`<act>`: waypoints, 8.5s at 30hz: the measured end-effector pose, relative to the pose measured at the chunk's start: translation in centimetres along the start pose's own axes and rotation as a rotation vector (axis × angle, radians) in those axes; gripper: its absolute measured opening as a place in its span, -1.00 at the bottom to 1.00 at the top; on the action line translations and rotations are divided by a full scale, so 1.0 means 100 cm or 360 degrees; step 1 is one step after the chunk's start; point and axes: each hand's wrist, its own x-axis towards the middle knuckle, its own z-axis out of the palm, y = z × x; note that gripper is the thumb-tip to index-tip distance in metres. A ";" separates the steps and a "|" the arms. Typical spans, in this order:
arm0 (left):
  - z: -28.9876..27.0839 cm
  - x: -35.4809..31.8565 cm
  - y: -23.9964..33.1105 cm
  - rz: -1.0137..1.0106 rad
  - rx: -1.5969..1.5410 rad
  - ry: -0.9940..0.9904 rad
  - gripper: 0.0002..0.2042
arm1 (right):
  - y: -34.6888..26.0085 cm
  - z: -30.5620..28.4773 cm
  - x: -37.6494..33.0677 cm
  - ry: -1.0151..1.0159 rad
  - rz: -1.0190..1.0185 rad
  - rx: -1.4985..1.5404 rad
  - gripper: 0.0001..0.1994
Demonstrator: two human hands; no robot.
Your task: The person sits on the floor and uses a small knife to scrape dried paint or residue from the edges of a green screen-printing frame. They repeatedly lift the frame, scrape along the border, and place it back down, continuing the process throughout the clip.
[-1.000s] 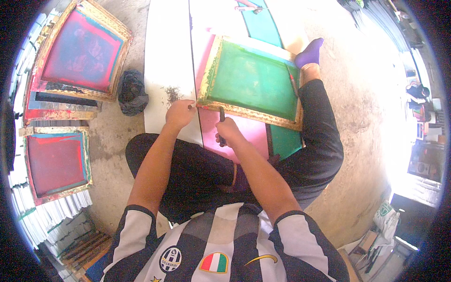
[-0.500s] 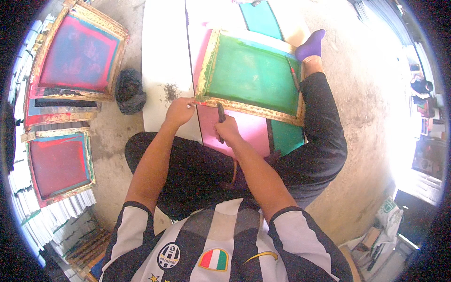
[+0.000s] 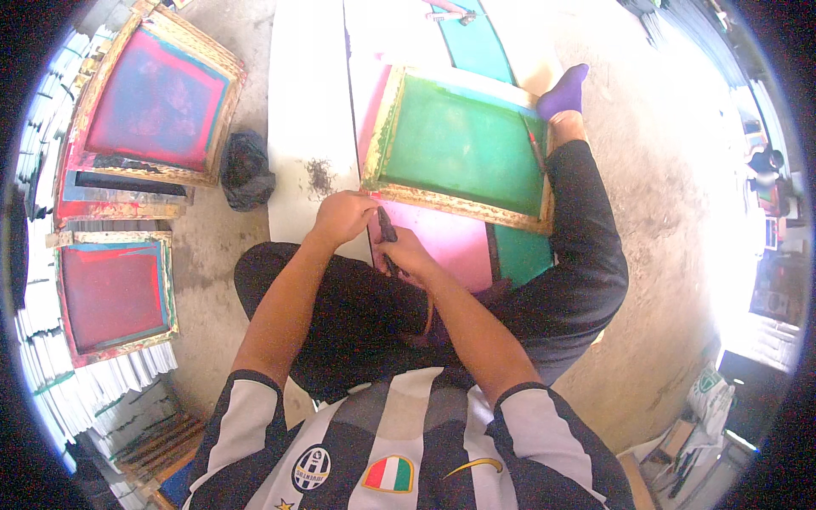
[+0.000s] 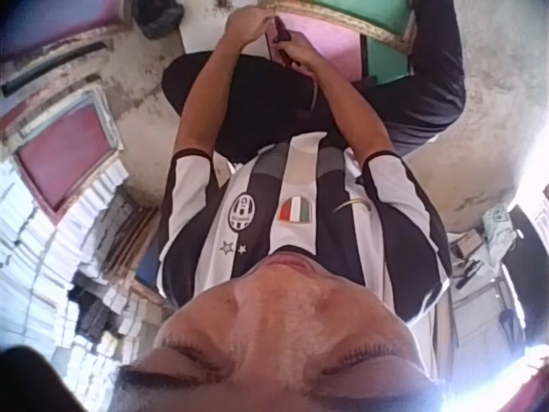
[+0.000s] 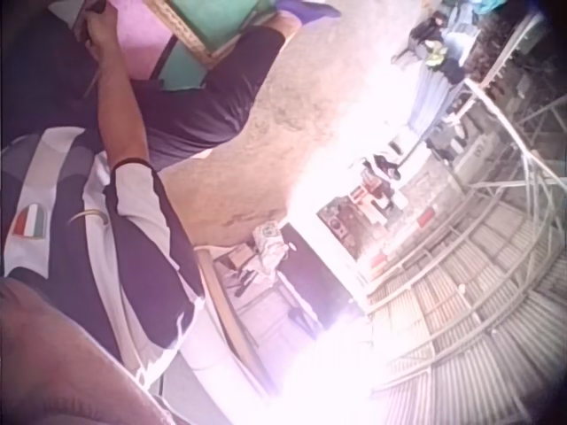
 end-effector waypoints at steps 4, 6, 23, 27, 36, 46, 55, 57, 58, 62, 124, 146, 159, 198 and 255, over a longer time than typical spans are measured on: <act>-0.005 -0.001 0.000 -0.0073 0.0087 -0.0050 -0.82 | -0.005 0.000 -0.004 -0.0079 0.0124 0.0150 -0.77; -0.002 -0.001 -0.006 -0.0139 0.0082 -0.0003 -0.81 | -0.006 -0.003 -0.004 -0.0066 0.0184 0.0172 -0.67; -0.027 0.004 -0.038 -0.1300 -0.0012 -0.0074 -0.70 | -0.011 -0.026 0.027 0.0393 0.0324 -0.0057 -0.66; -0.004 0.000 -0.040 -0.0840 -0.0224 0.0116 -0.74 | -0.018 -0.017 0.027 0.0421 0.0326 -0.0109 -0.68; -0.004 0.007 -0.019 -0.0660 -0.0212 -0.0097 -0.64 | -0.027 -0.008 0.023 0.0634 0.0310 -0.0306 -0.64; 0.004 0.013 -0.022 -0.0646 -0.0188 -0.0067 -0.69 | -0.011 -0.028 0.032 0.0553 0.0263 -0.0676 -0.76; 0.000 0.015 -0.023 -0.0706 -0.0181 -0.0097 -0.68 | -0.011 -0.024 0.029 0.0583 0.0320 -0.0263 -0.80; -0.002 0.017 -0.022 -0.0719 -0.0176 -0.0112 -0.69 | -0.017 -0.022 0.027 0.0565 0.0367 -0.0145 -0.80; -0.002 0.017 -0.022 -0.0724 -0.0176 -0.0122 -0.69 | -0.018 -0.023 0.028 0.0531 0.0399 -0.0154 -0.79; 0.001 0.017 -0.024 -0.0700 -0.0205 -0.0093 -0.70 | -0.026 -0.024 0.032 0.0487 0.0462 -0.0256 -0.77; -0.021 0.002 -0.035 -0.1134 -0.0160 -0.0068 -0.64 | -0.006 -0.027 0.038 0.0509 0.0172 -0.0519 -0.78; 0.018 0.015 -0.035 -0.0627 -0.0444 0.0129 -0.80 | 0.017 -0.017 0.051 0.0818 0.0045 -0.0909 -0.74; 0.013 0.005 -0.032 -0.0752 -0.0538 0.0089 -0.67 | 0.032 -0.039 0.046 0.0004 0.0013 0.0587 -0.83; 0.009 0.000 -0.040 -0.0752 -0.0197 0.0067 -0.74 | 0.000 0.009 0.048 0.0540 0.0195 0.0089 -0.65; -0.019 0.001 -0.043 -0.1153 0.0081 -0.0057 -0.77 | -0.007 -0.013 0.027 0.0342 0.0158 0.0084 -0.85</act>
